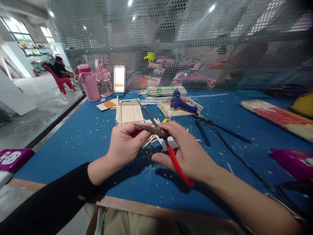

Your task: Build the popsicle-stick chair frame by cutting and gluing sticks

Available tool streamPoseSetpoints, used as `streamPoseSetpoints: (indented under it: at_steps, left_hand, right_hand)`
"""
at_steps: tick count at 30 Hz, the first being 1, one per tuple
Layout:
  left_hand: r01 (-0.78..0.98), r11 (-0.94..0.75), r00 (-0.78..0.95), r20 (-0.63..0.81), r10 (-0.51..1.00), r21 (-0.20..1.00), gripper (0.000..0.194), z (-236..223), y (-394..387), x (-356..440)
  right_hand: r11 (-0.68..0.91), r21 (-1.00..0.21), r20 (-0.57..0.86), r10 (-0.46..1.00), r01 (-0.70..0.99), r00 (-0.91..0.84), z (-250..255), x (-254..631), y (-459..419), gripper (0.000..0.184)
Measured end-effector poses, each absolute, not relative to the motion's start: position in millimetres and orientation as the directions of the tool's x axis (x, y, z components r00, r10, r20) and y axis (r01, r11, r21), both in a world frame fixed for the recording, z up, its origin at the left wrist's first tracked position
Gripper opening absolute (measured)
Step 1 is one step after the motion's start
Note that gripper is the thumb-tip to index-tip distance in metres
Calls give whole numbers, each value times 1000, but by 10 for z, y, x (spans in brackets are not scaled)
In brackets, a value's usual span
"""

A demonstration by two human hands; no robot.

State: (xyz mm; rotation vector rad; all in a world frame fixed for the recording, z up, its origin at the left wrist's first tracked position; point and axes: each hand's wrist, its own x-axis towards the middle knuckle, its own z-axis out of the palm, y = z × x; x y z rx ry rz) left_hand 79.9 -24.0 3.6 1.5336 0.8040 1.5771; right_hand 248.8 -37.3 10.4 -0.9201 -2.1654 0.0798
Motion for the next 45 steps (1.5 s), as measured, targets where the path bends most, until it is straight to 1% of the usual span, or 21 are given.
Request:
streamPoseSetpoints:
  at_steps: [8, 12, 16, 23, 25, 28, 31, 34, 37, 40, 45]
  left_hand:
    - [-27, -504, 96, 504, 858, 863, 8, 58, -236, 774]
    - [-37, -524, 121, 524, 843, 851, 7, 40, -234, 764]
    - [-36, -543, 126, 542, 831, 839, 8, 22, -240, 756]
    - [-89, -534, 143, 542, 828, 841, 17, 1, -241, 750]
    - [-91, -508, 139, 517, 845, 856, 14, 4, -232, 756]
    - [-81, -477, 120, 484, 867, 875, 7, 9, -215, 768]
    - [-100, -471, 106, 480, 871, 876, 6, 3, -204, 770]
    - [-92, -496, 121, 504, 855, 863, 7, -11, -200, 757]
    - [-18, -559, 144, 555, 819, 829, 8, -24, -202, 739]
    - [36, -602, 132, 593, 794, 798, 9, -23, -211, 735]
    - [-15, -580, 108, 578, 809, 814, 8, 12, -243, 764]
  right_hand:
    - [711, -378, 597, 677, 593, -430, 135, 2513, -389, 48]
    - [691, -392, 583, 697, 607, -416, 147, 2521, -403, 47]
    - [683, -401, 580, 705, 611, -408, 139, 2530, -407, 50]
    - [686, -367, 590, 694, 628, -413, 129, 2544, -403, 48]
    - [684, -357, 583, 695, 637, -420, 131, 2550, -389, 52]
    - [698, -297, 594, 669, 652, -446, 135, 2563, -359, 62]
    - [723, -247, 611, 633, 645, -476, 135, 2576, -337, 67]
    - [739, -245, 612, 620, 627, -491, 133, 2581, -333, 66]
    - [735, -244, 610, 623, 632, -490, 132, 2576, -340, 66]
    - [724, -247, 601, 635, 644, -484, 135, 2569, -347, 68]
    - [717, -257, 584, 649, 648, -487, 146, 2566, -350, 71]
